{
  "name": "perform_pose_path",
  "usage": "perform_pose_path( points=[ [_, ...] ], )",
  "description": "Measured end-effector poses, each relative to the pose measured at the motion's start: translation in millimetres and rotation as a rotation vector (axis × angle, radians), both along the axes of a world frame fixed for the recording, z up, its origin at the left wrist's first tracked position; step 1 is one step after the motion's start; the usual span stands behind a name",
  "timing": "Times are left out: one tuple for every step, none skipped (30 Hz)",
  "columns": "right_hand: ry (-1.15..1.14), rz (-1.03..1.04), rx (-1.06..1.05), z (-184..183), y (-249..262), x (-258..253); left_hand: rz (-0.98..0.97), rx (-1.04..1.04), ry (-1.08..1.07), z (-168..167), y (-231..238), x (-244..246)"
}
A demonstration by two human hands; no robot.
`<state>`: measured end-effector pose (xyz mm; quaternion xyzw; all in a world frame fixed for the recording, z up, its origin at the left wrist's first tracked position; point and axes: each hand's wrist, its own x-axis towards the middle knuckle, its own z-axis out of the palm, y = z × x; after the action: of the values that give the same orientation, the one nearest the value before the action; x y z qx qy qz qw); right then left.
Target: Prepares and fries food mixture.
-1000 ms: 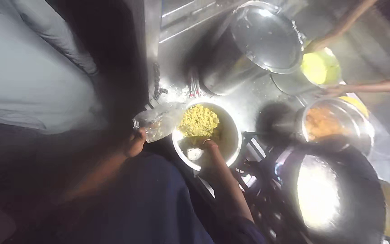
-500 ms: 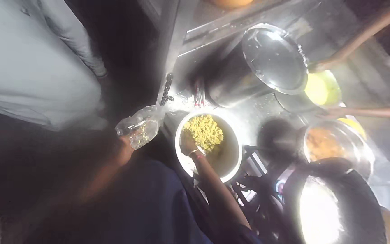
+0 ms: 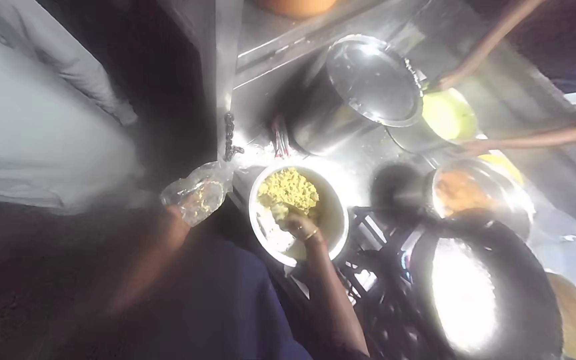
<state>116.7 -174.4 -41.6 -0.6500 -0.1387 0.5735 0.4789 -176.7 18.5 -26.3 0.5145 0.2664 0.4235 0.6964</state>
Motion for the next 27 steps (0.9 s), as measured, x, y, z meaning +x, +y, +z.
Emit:
perform_pose_path(
  points=[
    [-0.038, -0.153, -0.020, 6.2, -1.0, -1.8, -0.008, 0.030, -0.035, -7.4, 1.3, 0.3],
    [-0.082, -0.297, -0.061, 11.3, 1.1, -2.4, -0.016, 0.021, -0.031, -4.6, 0.9, 2.9],
    [-0.121, -0.418, -0.095, 13.6, 1.9, -1.6, -0.025, -0.021, -0.026, 0.5, -0.2, 5.8],
    [-0.144, -0.514, -0.099, 12.9, -0.4, -0.8, -0.036, -0.055, -0.008, 3.0, -1.3, 7.2],
    [-0.149, -0.570, -0.066, 10.4, -6.1, 0.5, -0.047, -0.076, 0.012, 3.0, -1.7, 7.7],
    [-0.116, -0.593, -0.004, 5.9, -14.1, 3.5, -0.056, -0.085, 0.028, 2.0, -1.6, 8.5],
    [-0.095, -0.598, 0.047, 1.7, -19.6, 5.6, -0.063, -0.090, 0.043, 1.6, -1.3, 9.8],
    [-0.124, -0.589, 0.050, -1.1, -23.0, 5.8, -0.073, -0.095, 0.052, 1.9, -1.3, 11.1],
    [-0.194, -0.566, 0.008, -1.9, -25.0, 4.8, -0.080, -0.098, 0.056, 2.6, -2.0, 12.7],
    [-0.275, -0.545, -0.051, -1.7, -25.7, 3.4, -0.084, -0.108, 0.051, 3.0, -3.0, 14.7],
    [-0.331, -0.554, -0.094, -1.2, -25.7, 1.1, -0.084, -0.113, 0.043, 3.7, -4.2, 16.8],
    [-0.358, -0.602, -0.112, -0.8, -23.5, -2.8, -0.092, -0.107, 0.038, 4.4, -4.9, 18.5],
    [-0.356, -0.649, -0.111, -0.6, -20.9, -5.9, -0.102, -0.104, 0.036, 4.7, -5.4, 19.7],
    [-0.335, -0.661, -0.101, -1.1, -20.0, -8.2, -0.110, -0.101, 0.037, 3.4, -5.7, 20.0],
    [-0.324, -0.618, -0.106, 0.5, -20.7, -9.8, -0.113, -0.097, 0.042, 1.5, -5.9, 20.2],
    [-0.313, -0.519, -0.136, 5.4, -22.4, -9.8, -0.119, -0.095, 0.044, 0.8, -6.0, 21.4],
    [-0.291, -0.391, -0.187, 13.1, -24.4, -9.5, -0.127, -0.095, 0.042, 0.9, -6.9, 22.4],
    [-0.274, -0.289, -0.223, 15.3, -25.2, -8.7, -0.137, -0.100, 0.034, 1.1, -8.2, 23.2],
    [-0.278, -0.215, -0.249, 13.9, -24.6, -8.3, -0.151, -0.102, 0.025, 1.1, -9.2, 24.1],
    [-0.282, -0.178, -0.258, 12.0, -23.4, -9.1, -0.163, -0.106, 0.018, 1.1, -10.4, 25.2],
    [-0.260, -0.180, -0.249, 10.0, -22.3, -9.3, -0.167, -0.111, 0.010, 1.4, -11.2, 26.4],
    [-0.234, -0.197, -0.236, 10.0, -21.8, -9.7, -0.167, -0.125, 0.004, 2.5, -12.6, 28.0],
    [-0.221, -0.221, -0.223, 11.0, -22.2, -11.2, -0.164, -0.151, -0.004, 5.0, -14.8, 29.6],
    [-0.214, -0.268, -0.205, 10.9, -22.4, -12.7, -0.165, -0.188, -0.023, 8.4, -16.5, 32.2],
    [-0.208, -0.325, -0.182, 9.4, -23.4, -14.1, -0.163, -0.210, -0.029, 11.8, -18.5, 34.7],
    [-0.201, -0.356, -0.167, 8.8, -25.0, -14.1, -0.158, -0.219, -0.030, 13.4, -20.5, 36.7],
    [-0.193, -0.366, -0.157, 8.9, -25.3, -14.3, -0.150, -0.214, -0.028, 15.0, -21.2, 37.9]
  ],
)
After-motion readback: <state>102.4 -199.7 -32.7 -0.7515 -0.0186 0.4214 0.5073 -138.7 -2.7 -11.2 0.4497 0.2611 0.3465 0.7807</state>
